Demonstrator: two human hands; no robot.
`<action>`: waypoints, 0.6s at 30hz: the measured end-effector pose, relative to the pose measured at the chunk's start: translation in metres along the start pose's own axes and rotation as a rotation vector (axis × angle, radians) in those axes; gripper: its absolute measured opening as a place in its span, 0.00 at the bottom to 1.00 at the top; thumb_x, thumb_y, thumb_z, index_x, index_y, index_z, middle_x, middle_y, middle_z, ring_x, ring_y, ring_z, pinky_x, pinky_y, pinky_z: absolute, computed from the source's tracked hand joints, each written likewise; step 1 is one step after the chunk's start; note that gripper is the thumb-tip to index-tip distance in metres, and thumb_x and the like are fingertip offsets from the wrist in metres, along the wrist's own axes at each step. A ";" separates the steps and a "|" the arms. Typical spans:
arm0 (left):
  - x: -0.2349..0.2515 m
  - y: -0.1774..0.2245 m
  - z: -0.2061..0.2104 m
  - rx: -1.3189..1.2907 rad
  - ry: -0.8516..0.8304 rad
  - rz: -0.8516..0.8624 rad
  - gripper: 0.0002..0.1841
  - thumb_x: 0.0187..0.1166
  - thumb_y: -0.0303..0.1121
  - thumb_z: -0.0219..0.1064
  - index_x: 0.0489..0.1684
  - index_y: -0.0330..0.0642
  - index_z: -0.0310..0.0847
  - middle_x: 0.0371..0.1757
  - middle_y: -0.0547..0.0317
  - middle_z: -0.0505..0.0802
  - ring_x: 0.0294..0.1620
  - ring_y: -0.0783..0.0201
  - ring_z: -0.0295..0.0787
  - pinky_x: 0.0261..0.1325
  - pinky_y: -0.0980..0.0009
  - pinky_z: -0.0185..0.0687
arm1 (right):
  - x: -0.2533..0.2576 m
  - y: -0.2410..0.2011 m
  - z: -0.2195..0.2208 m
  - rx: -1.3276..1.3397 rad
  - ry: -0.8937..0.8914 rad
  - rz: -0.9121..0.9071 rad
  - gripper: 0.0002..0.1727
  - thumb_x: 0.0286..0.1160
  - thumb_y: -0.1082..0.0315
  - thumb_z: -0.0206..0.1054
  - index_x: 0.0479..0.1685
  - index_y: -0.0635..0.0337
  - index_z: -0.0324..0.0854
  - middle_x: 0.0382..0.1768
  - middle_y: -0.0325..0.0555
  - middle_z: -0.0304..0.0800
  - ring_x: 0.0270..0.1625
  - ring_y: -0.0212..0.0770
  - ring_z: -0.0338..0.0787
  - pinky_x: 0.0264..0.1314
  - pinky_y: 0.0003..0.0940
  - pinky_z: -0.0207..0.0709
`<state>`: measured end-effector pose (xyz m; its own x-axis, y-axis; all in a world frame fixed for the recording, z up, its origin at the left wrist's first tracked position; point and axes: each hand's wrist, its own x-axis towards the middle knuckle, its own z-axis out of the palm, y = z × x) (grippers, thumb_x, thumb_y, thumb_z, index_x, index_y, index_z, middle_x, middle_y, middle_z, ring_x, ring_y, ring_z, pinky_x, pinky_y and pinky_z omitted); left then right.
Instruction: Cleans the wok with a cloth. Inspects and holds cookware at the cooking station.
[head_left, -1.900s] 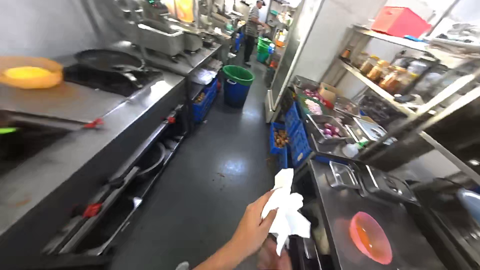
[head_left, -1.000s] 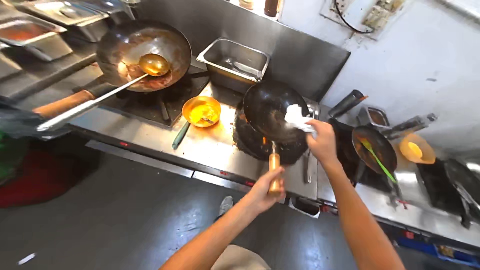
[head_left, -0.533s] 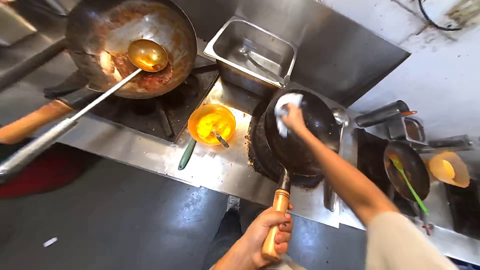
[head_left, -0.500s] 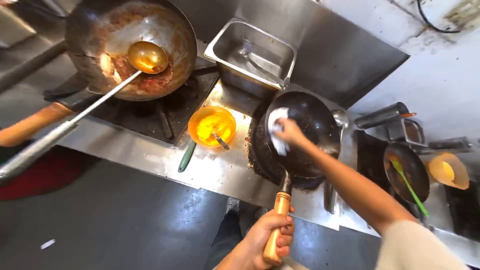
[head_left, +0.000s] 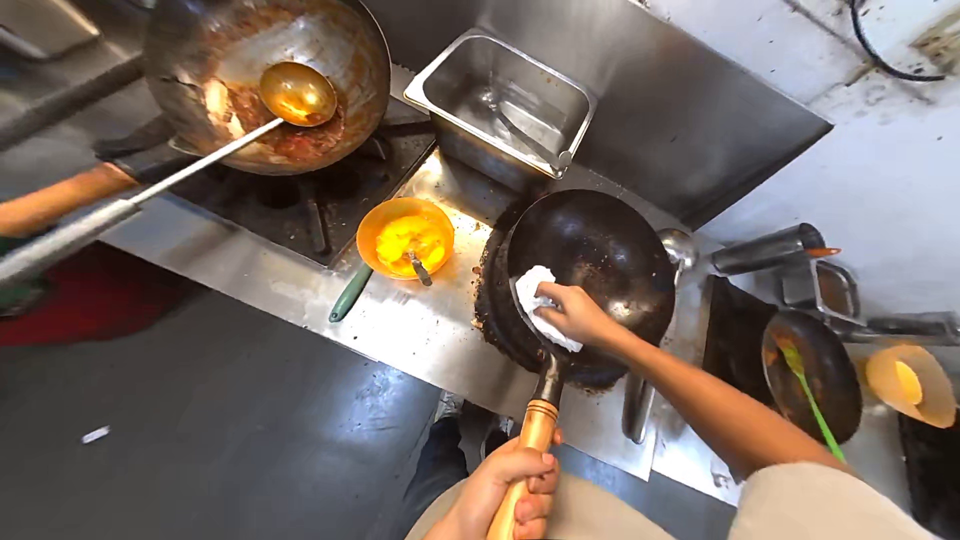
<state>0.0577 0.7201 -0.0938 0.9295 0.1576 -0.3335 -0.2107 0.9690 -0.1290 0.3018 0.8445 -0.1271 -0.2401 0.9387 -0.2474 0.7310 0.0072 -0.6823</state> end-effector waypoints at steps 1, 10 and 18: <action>0.002 -0.001 0.000 -0.002 0.006 0.008 0.16 0.75 0.28 0.61 0.60 0.47 0.69 0.25 0.66 0.81 0.14 0.76 0.79 0.17 0.83 0.79 | 0.004 0.005 -0.001 0.022 -0.015 -0.036 0.11 0.79 0.68 0.68 0.54 0.64 0.87 0.43 0.56 0.93 0.46 0.52 0.93 0.55 0.56 0.83; 0.004 -0.017 -0.002 -0.086 -0.033 0.073 0.18 0.72 0.28 0.67 0.60 0.44 0.72 0.25 0.65 0.83 0.14 0.74 0.81 0.17 0.80 0.82 | -0.001 0.082 -0.067 -0.505 0.041 0.170 0.15 0.77 0.76 0.64 0.60 0.61 0.87 0.56 0.64 0.89 0.59 0.65 0.89 0.60 0.65 0.82; 0.008 -0.014 0.007 0.082 0.170 0.103 0.13 0.71 0.26 0.58 0.53 0.44 0.69 0.21 0.67 0.79 0.12 0.76 0.77 0.15 0.81 0.79 | 0.057 0.102 -0.092 -0.760 0.016 -0.141 0.15 0.81 0.79 0.58 0.58 0.60 0.85 0.56 0.63 0.88 0.59 0.66 0.89 0.55 0.61 0.85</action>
<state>0.0702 0.7090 -0.0876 0.8383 0.2289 -0.4949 -0.2699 0.9628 -0.0119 0.4214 0.9305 -0.1476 -0.3589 0.9160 -0.1791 0.9331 0.3568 -0.0452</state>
